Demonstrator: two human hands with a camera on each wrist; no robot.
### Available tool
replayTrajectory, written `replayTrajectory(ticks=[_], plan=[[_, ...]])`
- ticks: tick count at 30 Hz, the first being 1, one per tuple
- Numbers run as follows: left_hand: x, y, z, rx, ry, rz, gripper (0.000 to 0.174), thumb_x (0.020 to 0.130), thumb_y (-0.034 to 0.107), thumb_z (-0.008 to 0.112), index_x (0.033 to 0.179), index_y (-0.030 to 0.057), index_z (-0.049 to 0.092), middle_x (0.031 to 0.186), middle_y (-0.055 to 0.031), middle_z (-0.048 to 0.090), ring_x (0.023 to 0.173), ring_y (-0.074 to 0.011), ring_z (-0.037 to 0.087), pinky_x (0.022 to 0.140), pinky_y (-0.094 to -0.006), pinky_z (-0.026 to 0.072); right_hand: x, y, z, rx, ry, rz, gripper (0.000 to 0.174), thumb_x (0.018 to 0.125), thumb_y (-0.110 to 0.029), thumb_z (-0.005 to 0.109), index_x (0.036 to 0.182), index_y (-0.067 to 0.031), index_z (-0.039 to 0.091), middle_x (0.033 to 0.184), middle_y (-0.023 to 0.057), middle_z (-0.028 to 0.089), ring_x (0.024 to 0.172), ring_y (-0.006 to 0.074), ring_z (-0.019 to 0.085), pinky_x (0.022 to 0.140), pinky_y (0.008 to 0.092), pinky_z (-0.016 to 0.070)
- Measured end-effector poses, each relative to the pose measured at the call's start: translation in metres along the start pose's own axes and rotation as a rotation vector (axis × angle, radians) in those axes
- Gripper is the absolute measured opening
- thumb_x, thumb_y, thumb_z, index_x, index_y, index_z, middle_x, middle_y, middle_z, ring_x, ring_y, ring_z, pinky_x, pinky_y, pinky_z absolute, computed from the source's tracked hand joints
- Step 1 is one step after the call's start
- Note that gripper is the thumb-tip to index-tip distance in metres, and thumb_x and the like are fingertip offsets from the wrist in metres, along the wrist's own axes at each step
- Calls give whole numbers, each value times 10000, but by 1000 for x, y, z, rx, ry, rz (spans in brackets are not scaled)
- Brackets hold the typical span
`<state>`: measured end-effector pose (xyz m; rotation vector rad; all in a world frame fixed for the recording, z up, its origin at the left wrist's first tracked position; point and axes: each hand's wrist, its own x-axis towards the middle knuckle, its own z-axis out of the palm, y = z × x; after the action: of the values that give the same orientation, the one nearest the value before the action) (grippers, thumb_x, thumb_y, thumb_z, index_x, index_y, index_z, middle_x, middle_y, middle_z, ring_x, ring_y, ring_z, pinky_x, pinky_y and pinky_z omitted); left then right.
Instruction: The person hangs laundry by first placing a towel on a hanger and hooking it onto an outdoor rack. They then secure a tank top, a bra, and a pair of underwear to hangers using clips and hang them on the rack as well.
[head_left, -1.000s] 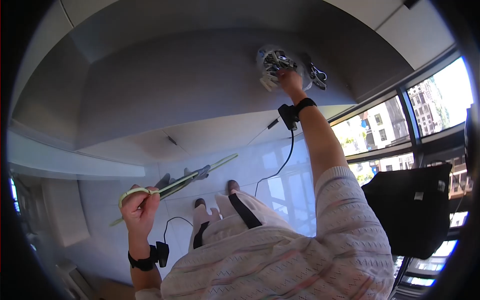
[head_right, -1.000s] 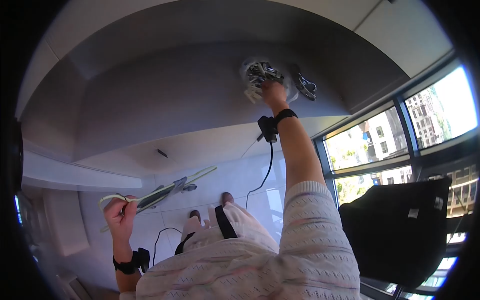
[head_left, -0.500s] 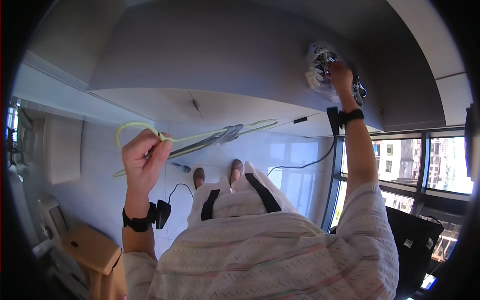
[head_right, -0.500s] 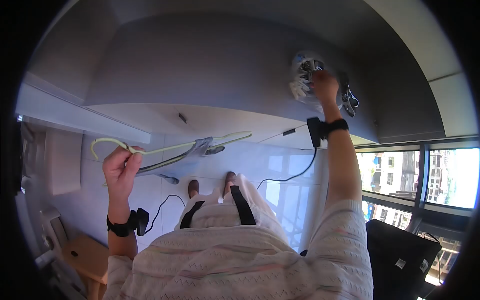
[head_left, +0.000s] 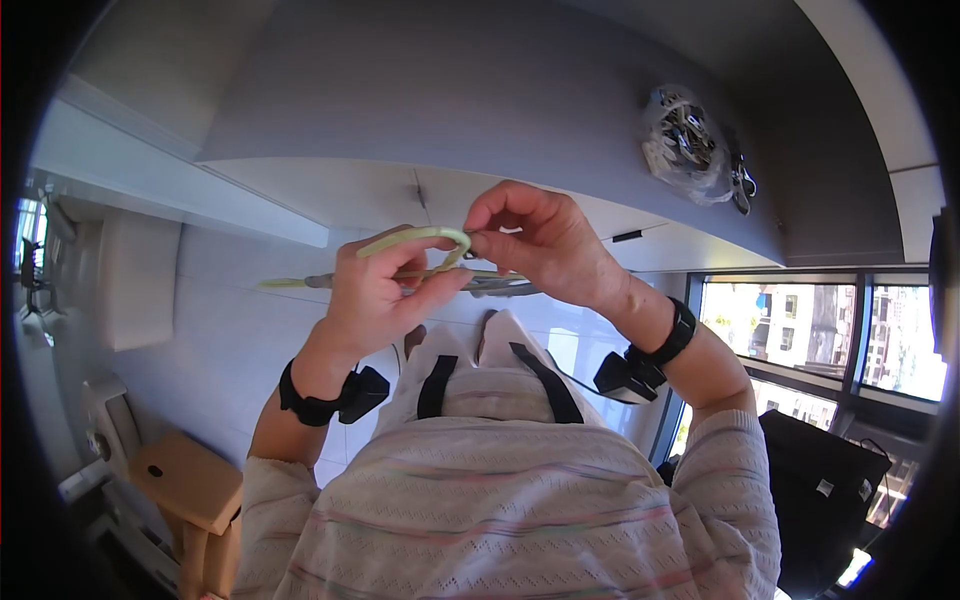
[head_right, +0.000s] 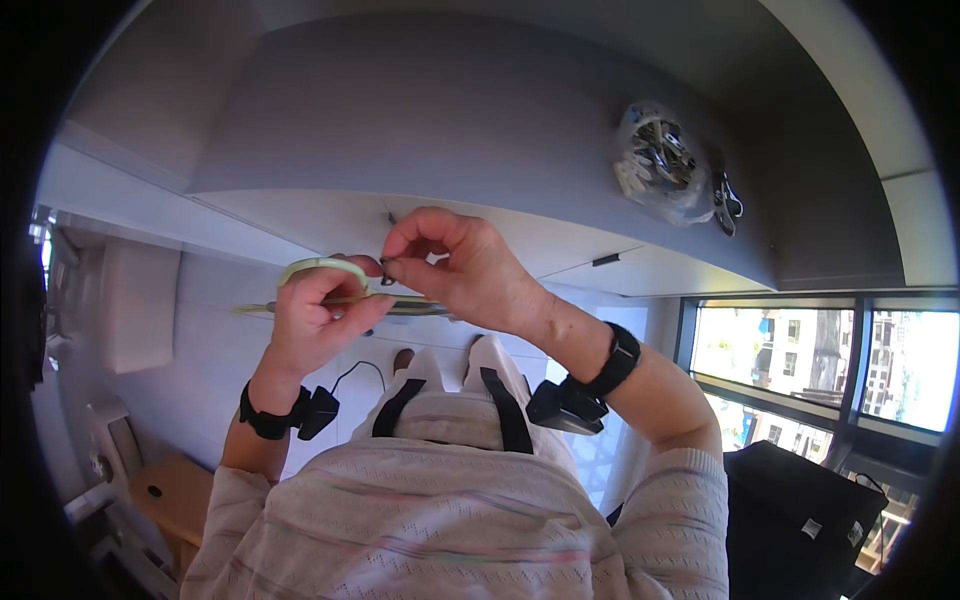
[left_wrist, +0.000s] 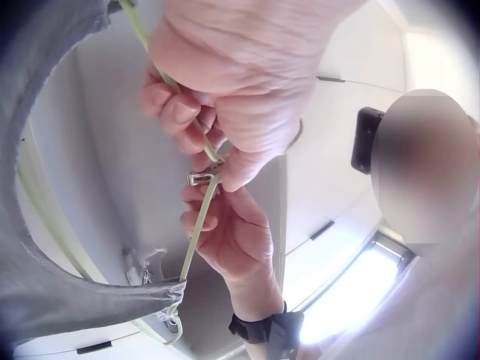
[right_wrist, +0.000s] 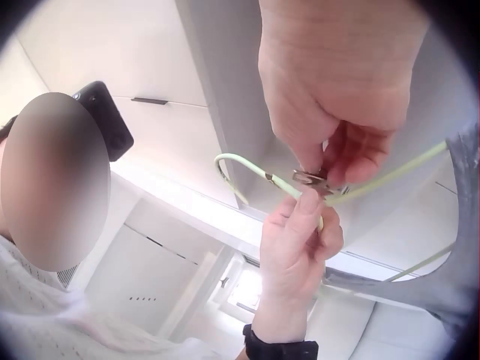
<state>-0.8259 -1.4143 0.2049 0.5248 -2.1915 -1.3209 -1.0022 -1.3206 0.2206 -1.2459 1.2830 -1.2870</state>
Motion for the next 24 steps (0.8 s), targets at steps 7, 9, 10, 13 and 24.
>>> replayTrajectory(ticks=[7,9,10,13,24], plan=[[0,4,-12,168,10,167,225,735,166,722,935,76,674,605,-24,538,453,-115,473,419,-237,347,5,2,11,326,-56,142,102,867,7,541,965,-8,566,879,39,598,798,93,570,702,211,489],[-1,2,-14,167,15,171,215,739,172,719,928,78,679,605,-24,540,457,-122,489,418,-240,357,7,-1,11,318,-66,113,114,869,13,533,977,-5,566,884,42,601,812,97,572,723,210,484],[-2,1,-15,165,19,173,205,744,178,716,922,81,684,605,-24,543,461,-129,505,417,-242,367,7,-8,9,235,-92,149,135,857,1,556,991,-8,570,889,43,607,818,104,577,732,211,478],[-4,0,-19,158,18,149,208,746,180,712,930,86,687,613,-24,552,467,-132,518,418,-241,375,4,-25,6,-54,-135,108,180,820,-31,616,997,-15,586,888,45,621,822,118,588,739,225,472],[3,-5,-24,65,-8,87,119,748,93,697,831,15,666,669,-45,600,498,-99,509,447,-217,377,-2,-30,-19,-579,7,-225,148,715,-29,711,850,-29,653,808,56,648,730,162,590,712,267,428]])
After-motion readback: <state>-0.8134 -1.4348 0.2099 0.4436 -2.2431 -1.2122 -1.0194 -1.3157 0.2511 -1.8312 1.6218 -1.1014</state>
